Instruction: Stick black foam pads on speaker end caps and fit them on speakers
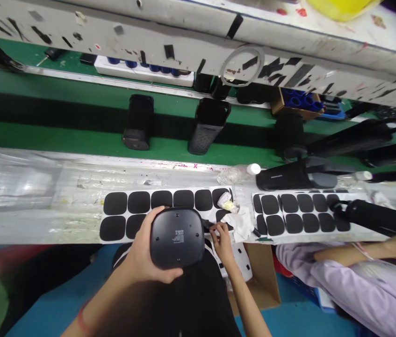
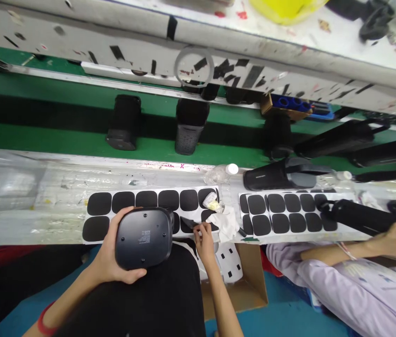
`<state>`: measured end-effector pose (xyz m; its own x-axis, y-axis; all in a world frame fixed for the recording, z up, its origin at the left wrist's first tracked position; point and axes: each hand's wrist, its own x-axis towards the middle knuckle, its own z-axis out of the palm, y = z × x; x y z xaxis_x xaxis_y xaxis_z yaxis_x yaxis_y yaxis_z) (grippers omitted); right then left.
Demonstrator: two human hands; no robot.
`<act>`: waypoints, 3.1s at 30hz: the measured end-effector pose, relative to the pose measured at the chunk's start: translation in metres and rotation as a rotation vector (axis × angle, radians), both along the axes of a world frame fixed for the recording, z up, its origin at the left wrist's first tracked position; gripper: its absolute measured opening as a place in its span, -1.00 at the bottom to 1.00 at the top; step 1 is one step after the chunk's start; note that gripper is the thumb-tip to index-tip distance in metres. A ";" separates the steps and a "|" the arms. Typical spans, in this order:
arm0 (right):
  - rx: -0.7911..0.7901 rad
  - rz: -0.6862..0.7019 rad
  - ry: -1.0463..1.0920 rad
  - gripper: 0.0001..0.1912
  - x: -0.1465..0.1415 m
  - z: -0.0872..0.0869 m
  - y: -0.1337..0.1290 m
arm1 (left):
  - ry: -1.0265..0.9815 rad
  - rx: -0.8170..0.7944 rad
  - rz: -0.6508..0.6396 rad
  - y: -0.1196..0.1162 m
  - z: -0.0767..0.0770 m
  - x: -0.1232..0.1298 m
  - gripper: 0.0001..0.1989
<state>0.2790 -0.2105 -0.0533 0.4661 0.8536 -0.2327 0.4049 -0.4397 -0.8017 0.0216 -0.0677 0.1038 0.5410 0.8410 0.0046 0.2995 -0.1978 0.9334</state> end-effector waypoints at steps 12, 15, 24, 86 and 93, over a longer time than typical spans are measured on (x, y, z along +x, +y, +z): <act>0.267 -0.588 0.443 -0.51 0.056 0.141 -0.028 | -0.011 0.072 -0.049 -0.003 0.007 0.004 0.21; 0.216 -0.569 0.531 -0.64 0.025 0.195 0.004 | -0.002 0.105 -0.076 -0.005 0.007 0.006 0.24; 0.208 0.017 -0.109 -0.87 -0.083 0.237 0.081 | -0.045 0.160 -0.106 -0.010 0.002 0.006 0.34; 0.226 -0.092 -0.458 -0.79 -0.090 0.231 0.086 | -0.212 -0.324 -0.377 0.003 0.023 -0.005 -0.08; 0.235 -0.076 -0.457 -0.79 -0.089 0.228 0.087 | -0.215 -0.336 -0.338 0.000 0.025 0.000 -0.03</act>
